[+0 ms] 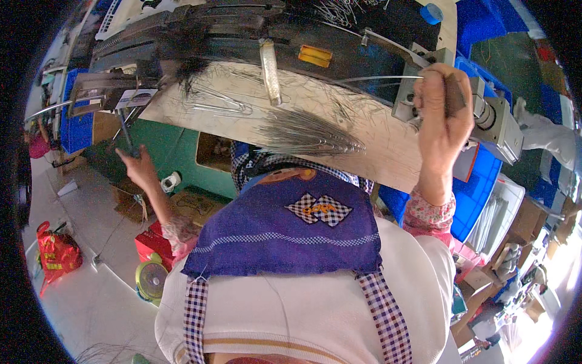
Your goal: The person manufactures wire brushes by inserting bristles into bent wire stems and securing them into a twisting machine by hand.
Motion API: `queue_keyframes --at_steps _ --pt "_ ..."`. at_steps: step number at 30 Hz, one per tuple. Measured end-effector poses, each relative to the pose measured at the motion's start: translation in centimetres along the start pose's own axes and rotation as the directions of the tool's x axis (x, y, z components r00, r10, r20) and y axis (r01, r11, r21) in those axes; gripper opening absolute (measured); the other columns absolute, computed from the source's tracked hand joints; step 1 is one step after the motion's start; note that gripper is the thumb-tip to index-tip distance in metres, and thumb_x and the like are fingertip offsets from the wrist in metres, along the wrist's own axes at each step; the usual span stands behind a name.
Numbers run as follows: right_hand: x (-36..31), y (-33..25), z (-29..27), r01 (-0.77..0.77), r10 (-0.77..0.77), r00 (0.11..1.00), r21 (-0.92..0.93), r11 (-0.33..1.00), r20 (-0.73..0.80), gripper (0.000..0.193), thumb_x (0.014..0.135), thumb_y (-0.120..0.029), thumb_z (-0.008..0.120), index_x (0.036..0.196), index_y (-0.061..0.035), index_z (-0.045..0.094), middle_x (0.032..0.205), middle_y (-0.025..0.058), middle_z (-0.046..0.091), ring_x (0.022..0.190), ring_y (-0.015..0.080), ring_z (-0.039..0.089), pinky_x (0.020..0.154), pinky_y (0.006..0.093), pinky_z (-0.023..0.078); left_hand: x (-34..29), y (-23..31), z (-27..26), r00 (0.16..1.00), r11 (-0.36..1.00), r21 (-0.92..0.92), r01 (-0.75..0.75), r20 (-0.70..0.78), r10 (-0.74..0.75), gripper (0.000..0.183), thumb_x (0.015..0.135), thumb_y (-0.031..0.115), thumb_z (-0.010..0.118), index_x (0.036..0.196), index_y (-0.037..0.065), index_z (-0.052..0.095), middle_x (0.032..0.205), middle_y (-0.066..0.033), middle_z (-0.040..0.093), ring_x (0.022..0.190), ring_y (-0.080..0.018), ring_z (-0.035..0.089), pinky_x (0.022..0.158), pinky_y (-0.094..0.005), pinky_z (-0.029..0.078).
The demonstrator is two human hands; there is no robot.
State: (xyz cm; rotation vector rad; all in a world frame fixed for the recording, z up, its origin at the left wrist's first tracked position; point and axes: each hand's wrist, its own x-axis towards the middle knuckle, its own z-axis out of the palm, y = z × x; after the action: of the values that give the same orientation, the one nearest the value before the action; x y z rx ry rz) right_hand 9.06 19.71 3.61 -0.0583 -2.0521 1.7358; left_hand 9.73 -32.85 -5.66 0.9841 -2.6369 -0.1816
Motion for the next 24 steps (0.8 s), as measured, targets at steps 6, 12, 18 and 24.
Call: queue_keyframes --at_steps 6,12,18,24 --pt "0.4 -3.1 1.6 0.020 0.001 0.967 -0.081 0.996 0.256 0.008 0.094 -0.006 0.056 0.099 -0.0003 0.058 0.077 -0.0013 0.054 0.065 0.0042 0.046 0.055 0.0185 0.036 -9.0 16.1 -5.7 0.665 0.294 -0.799 -0.525 -0.170 0.728 0.059 0.091 0.023 0.058 0.142 0.000 0.036 0.141 -0.0218 0.043 0.133 -0.0355 0.040 0.109 -0.0427 0.030" --pt "1.6 -6.7 7.5 0.248 -0.244 0.888 0.042 0.968 0.390 0.012 0.093 -0.007 0.056 0.101 0.0016 0.061 0.080 0.0036 0.062 0.063 0.0064 0.053 0.057 0.0221 0.043 -12.7 21.9 -10.1 0.199 0.272 -0.948 0.168 0.302 0.932 0.020 0.098 0.015 0.047 0.109 -0.001 0.051 0.096 -0.0089 0.061 0.092 -0.0233 0.061 0.087 -0.0333 0.048" --pt "5.1 -1.4 2.0 0.492 -0.302 0.860 -0.513 0.703 0.411 0.013 0.088 -0.009 0.059 0.097 -0.0024 0.065 0.086 0.0096 0.064 0.077 0.0263 0.065 0.068 0.0334 0.052 -11.2 19.5 -1.4 0.501 0.173 -0.983 0.059 0.179 0.847 0.021 0.101 0.019 0.042 0.098 0.002 0.053 0.086 -0.0007 0.052 0.076 -0.0121 0.050 0.068 -0.0242 0.048" --pt "5.2 0.1 4.0 0.674 -0.350 0.731 -0.543 0.500 0.585 0.026 0.077 -0.002 0.060 0.103 -0.0046 0.063 0.093 0.0080 0.060 0.085 0.0267 0.063 0.068 0.0356 0.053 -15.3 24.2 -4.3 0.258 0.258 -0.569 0.781 0.670 0.697 0.014 0.101 0.020 0.044 0.097 0.009 0.052 0.087 0.0031 0.047 0.077 -0.0086 0.045 0.054 -0.0218 0.038"
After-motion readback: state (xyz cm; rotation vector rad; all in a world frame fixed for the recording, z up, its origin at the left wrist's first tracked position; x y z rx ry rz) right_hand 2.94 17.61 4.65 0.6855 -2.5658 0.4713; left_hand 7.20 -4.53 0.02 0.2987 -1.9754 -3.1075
